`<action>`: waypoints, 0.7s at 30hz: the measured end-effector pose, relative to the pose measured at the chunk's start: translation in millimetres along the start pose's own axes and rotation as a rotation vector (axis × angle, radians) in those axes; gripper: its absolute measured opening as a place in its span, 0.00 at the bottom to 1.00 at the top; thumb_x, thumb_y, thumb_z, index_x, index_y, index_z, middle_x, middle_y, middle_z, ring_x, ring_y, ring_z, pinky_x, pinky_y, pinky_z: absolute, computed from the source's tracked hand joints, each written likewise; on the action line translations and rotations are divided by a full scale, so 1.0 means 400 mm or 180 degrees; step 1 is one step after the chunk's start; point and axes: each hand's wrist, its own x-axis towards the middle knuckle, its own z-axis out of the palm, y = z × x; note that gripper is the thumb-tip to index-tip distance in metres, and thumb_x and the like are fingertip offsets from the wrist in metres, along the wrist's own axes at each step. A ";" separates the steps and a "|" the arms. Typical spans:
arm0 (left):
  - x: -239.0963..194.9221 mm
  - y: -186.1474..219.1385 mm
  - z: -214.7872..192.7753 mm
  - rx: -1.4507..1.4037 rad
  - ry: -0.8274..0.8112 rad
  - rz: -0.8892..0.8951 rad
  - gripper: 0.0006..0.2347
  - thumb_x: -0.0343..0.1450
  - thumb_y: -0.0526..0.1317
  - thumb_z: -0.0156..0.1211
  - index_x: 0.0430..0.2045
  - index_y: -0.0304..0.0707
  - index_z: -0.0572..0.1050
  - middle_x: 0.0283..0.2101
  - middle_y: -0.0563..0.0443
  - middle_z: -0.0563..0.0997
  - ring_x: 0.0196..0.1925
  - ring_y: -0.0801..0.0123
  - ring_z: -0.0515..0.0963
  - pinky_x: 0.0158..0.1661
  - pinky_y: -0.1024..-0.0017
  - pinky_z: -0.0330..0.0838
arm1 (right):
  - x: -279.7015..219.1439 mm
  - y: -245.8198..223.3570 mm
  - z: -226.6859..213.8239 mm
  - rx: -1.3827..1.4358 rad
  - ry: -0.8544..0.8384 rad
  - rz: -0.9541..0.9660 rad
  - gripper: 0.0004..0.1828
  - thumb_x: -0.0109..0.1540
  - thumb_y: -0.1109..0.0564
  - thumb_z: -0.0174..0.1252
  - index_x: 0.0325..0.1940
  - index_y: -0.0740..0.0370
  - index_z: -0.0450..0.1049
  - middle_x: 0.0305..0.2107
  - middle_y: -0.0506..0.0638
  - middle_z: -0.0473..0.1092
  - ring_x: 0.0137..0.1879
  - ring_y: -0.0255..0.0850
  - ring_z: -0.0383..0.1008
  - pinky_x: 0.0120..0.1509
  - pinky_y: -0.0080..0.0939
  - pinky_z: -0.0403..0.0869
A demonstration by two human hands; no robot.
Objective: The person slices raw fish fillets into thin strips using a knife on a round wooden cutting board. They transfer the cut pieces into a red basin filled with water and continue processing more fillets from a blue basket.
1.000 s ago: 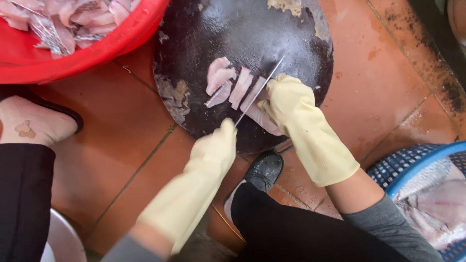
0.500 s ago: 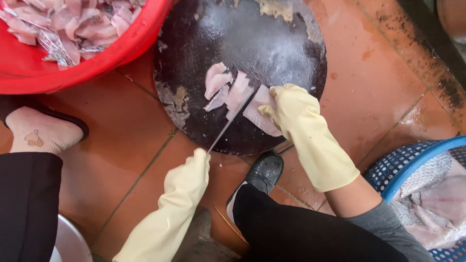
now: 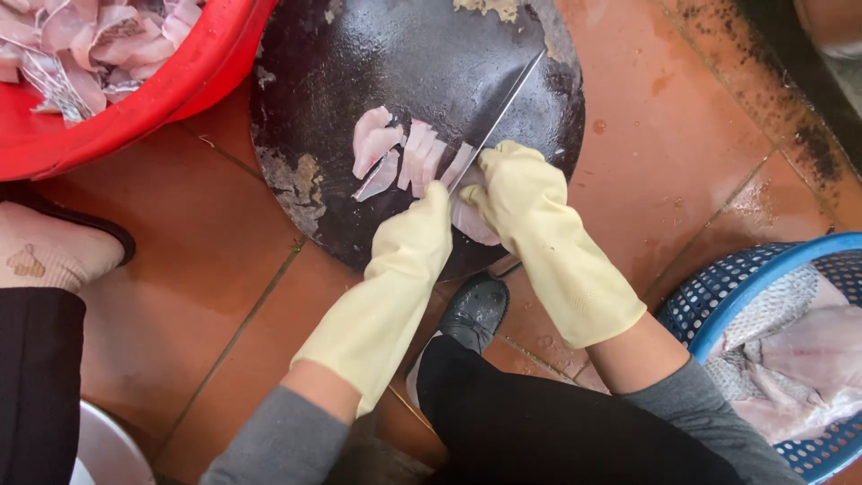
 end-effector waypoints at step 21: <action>-0.039 -0.044 0.111 -0.0013 -0.0535 -0.0256 0.12 0.80 0.49 0.32 0.51 0.48 0.59 0.40 0.54 0.83 0.39 0.46 0.88 0.40 0.41 0.81 | -0.015 0.042 0.048 0.0093 -0.0098 -0.0229 0.24 0.63 0.46 0.65 0.57 0.63 0.78 0.41 0.58 0.73 0.49 0.55 0.80 0.46 0.55 0.82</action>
